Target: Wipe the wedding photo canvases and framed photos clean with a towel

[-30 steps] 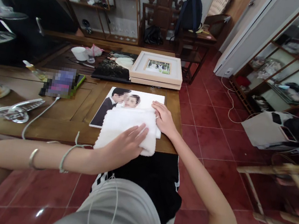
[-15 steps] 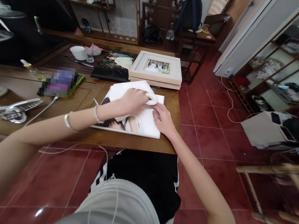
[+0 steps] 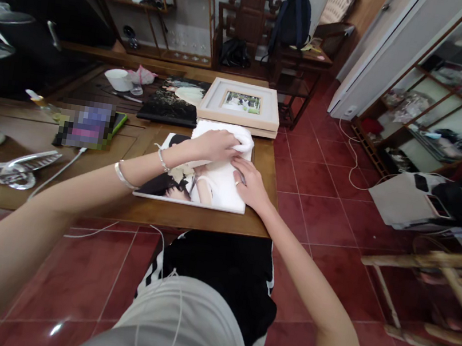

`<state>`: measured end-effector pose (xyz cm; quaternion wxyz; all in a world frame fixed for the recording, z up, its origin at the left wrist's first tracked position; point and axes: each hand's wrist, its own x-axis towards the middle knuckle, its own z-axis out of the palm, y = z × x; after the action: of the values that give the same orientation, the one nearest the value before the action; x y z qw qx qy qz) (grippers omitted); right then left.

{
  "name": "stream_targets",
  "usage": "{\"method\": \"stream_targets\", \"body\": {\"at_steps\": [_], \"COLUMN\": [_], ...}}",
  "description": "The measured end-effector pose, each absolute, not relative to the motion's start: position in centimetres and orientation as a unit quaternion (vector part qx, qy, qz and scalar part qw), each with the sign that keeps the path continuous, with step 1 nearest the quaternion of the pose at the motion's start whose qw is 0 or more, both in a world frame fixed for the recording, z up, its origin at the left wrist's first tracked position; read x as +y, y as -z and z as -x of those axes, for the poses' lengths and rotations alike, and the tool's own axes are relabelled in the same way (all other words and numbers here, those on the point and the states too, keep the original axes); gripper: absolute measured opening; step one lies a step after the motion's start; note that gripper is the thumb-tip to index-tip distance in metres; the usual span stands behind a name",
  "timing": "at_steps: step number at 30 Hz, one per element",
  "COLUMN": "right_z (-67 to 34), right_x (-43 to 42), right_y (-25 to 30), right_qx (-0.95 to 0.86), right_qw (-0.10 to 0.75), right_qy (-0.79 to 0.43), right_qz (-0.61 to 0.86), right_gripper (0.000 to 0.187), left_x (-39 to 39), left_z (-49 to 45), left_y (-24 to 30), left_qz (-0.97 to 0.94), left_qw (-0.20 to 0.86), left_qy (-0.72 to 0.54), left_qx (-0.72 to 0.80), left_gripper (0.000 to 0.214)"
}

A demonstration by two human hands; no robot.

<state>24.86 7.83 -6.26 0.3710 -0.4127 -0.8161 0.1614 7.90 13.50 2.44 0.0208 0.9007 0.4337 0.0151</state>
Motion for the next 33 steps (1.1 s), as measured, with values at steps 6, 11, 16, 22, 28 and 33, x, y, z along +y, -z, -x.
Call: {"method": "stream_targets", "body": {"at_steps": [6, 11, 16, 22, 28, 33], "right_z": [-24.9, -24.9, -25.0, -25.0, -25.2, -25.2], "right_x": [7.7, 7.9, 8.0, 8.0, 8.2, 8.3], "right_y": [6.3, 6.4, 6.5, 6.2, 6.5, 6.7], "right_qx": [-0.809, -0.811, -0.807, -0.8, -0.808, -0.81], "right_qw": [0.378, 0.372, 0.373, 0.373, 0.378, 0.381], "right_qy": [-0.17, -0.173, -0.179, -0.198, -0.194, -0.19], "right_qz": [0.417, 0.417, 0.422, 0.426, 0.408, 0.404], "right_gripper": [0.034, 0.038, 0.042, 0.041, 0.044, 0.044], "left_x": [12.5, 6.6, -0.8, -1.4, 3.5, 3.8], "left_z": [-5.4, -6.2, -7.6, -7.9, -7.9, -8.1], "left_y": [-1.6, -1.8, -1.5, -1.6, -1.9, -1.1], "left_qz": [-0.886, -0.884, -0.897, -0.908, -0.88, -0.864], "left_qw": [-0.034, -0.097, -0.133, -0.103, -0.065, -0.099], "left_qy": [-0.004, 0.063, 0.075, 0.047, 0.071, 0.065], "left_qx": [0.462, 0.454, 0.415, 0.404, 0.465, 0.49], "left_gripper": [0.032, 0.029, 0.03, 0.035, 0.034, 0.037]}}
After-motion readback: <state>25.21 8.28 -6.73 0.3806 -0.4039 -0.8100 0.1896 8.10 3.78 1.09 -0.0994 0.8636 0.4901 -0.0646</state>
